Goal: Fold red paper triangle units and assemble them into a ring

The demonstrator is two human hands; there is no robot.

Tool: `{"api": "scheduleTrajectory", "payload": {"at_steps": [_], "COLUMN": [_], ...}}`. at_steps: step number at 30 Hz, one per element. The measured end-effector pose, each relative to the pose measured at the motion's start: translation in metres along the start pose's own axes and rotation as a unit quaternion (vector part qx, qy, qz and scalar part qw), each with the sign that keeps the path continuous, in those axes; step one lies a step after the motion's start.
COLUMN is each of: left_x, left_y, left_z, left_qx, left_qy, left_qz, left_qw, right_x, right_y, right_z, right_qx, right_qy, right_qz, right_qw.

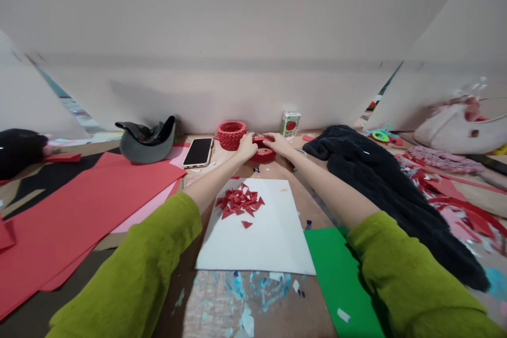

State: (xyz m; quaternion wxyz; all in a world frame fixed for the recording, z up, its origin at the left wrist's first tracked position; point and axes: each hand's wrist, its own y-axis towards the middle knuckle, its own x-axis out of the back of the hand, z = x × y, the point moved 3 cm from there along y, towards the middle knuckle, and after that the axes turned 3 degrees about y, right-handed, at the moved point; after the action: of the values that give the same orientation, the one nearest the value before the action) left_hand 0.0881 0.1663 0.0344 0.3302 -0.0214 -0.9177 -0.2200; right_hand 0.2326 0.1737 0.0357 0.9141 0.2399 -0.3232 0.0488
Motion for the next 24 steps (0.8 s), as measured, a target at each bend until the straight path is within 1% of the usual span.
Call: {"api": "scheduleTrajectory", "payload": {"at_steps": [6,18,24], "left_x": [-0.004,-0.014,-0.020], "left_y": [0.011,0.012,0.014], "left_z": [0.006,0.014,0.016], "left_qx": [0.028,0.061,0.069], "left_qy": [-0.006,-0.067,-0.091], "left_qz": [-0.006,-0.057,-0.058], "left_qw": [1.000,0.994,0.992], "right_x": [-0.005,-0.014,-0.020], "right_y": [0.009,0.012,0.015], "right_z": [0.000,-0.009,-0.013], "right_qx": [-0.027,-0.079,-0.094], "right_qy": [0.025,0.048,0.048], "right_qz": [-0.004,-0.027,-0.035], "right_qw": [0.999,0.995,0.994]}}
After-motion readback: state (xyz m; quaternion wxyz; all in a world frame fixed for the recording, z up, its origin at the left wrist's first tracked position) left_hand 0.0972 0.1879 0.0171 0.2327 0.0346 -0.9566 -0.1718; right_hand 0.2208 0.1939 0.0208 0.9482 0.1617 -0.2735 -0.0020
